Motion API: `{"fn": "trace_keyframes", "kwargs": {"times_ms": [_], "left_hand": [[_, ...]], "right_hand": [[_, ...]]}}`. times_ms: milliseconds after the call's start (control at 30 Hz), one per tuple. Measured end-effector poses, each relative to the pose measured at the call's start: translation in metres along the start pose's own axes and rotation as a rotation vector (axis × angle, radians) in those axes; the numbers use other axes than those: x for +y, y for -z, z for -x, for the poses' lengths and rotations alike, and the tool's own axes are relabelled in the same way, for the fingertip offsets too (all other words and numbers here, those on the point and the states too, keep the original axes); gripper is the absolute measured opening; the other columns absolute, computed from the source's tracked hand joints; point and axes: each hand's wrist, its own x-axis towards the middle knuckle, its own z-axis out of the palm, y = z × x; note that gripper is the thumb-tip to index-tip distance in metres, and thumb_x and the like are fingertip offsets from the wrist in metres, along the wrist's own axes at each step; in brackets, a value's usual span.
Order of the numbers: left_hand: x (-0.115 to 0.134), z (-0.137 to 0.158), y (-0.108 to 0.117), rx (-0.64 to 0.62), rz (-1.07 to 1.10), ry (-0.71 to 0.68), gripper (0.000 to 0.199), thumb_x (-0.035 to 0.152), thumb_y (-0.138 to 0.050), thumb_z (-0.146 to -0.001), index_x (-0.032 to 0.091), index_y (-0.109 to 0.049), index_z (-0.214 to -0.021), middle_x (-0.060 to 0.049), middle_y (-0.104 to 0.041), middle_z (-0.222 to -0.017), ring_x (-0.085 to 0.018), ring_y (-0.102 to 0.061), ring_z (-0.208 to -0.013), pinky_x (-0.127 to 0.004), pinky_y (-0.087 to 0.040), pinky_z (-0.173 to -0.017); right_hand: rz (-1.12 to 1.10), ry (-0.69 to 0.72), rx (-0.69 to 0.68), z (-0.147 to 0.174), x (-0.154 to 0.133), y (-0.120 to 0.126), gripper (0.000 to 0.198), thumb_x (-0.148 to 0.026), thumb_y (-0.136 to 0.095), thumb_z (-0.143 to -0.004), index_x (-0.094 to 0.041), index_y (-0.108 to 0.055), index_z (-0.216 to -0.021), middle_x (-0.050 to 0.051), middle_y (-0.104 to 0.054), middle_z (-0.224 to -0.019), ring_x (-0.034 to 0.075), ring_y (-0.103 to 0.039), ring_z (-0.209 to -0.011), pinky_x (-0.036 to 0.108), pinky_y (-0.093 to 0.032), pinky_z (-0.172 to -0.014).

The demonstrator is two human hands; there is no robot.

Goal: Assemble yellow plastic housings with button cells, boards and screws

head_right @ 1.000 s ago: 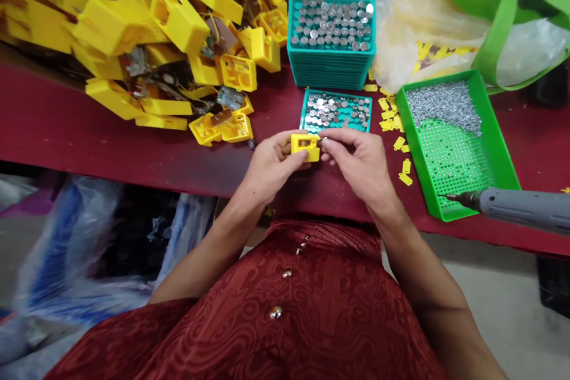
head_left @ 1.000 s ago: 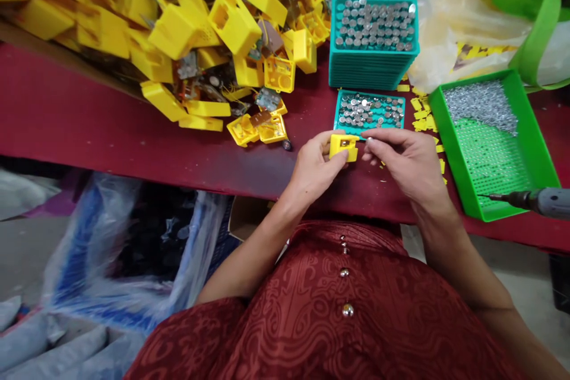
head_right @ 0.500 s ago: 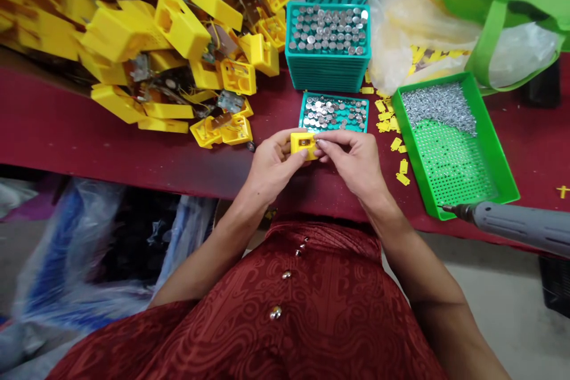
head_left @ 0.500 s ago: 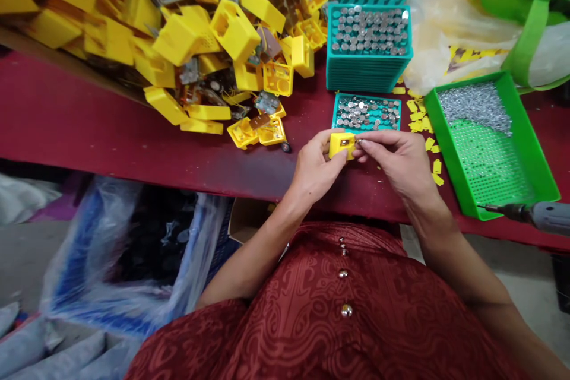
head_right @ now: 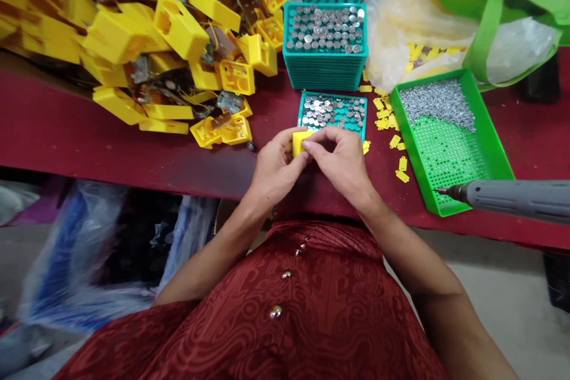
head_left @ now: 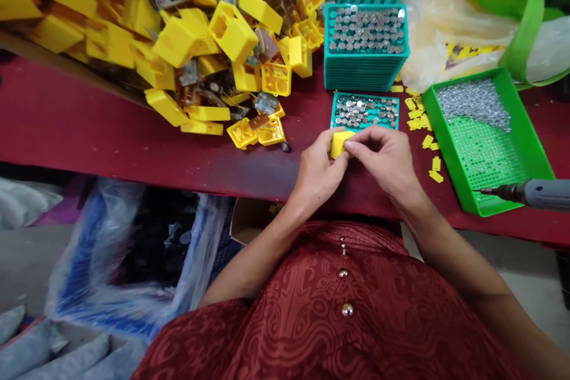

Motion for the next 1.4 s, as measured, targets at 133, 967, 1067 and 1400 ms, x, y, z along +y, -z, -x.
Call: {"fn": "trace_keyframes", "kwargs": {"times_ms": [133, 967, 1067, 1400], "left_hand": [[-0.002, 0.0, 0.003, -0.046, 0.005, -0.027, 0.041, 0.017, -0.073, -0.088, 0.019, -0.07, -0.129, -0.009, -0.081, -0.121, -0.023, -0.076, -0.112, -0.035, -0.06, -0.101], [0.007, -0.013, 0.021, 0.007, 0.445, 0.25, 0.028, 0.027, -0.082, -0.08, 0.018, -0.078, -0.106, -0.005, -0.081, -0.101, -0.014, -0.074, -0.082, -0.022, -0.062, -0.065], [0.006, -0.012, 0.019, -0.018, 0.466, 0.249, 0.029, 0.022, -0.08, -0.079, 0.017, -0.076, -0.107, -0.005, -0.081, -0.102, -0.015, -0.075, -0.086, -0.023, -0.064, -0.07], [0.007, -0.007, 0.003, -0.089, 0.473, 0.211, 0.031, 0.022, -0.081, -0.083, 0.017, -0.073, -0.112, -0.005, -0.08, -0.108, -0.015, -0.075, -0.096, -0.025, -0.064, -0.083]], "right_hand": [[0.188, -0.034, -0.002, -0.007, -0.001, 0.004, 0.036, -0.021, -0.089, -0.073, -0.018, -0.055, -0.064, -0.007, -0.054, -0.061, 0.007, -0.045, -0.059, 0.026, -0.037, -0.06], [0.928, 0.286, 0.116, -0.04, 0.047, 0.037, 0.017, -0.018, -0.058, -0.097, -0.019, -0.072, -0.086, 0.014, -0.073, -0.102, 0.029, -0.063, -0.098, 0.048, -0.051, -0.098], [0.812, 0.293, 0.147, -0.033, 0.038, 0.039, 0.015, -0.02, -0.06, -0.095, -0.02, -0.071, -0.086, 0.012, -0.074, -0.1, 0.027, -0.064, -0.096, 0.046, -0.051, -0.097], [0.115, 0.269, 0.081, 0.005, 0.007, 0.0, 0.006, -0.022, -0.072, -0.085, -0.02, -0.075, -0.081, 0.001, -0.071, -0.083, 0.013, -0.062, -0.082, 0.029, -0.05, -0.075]]}}
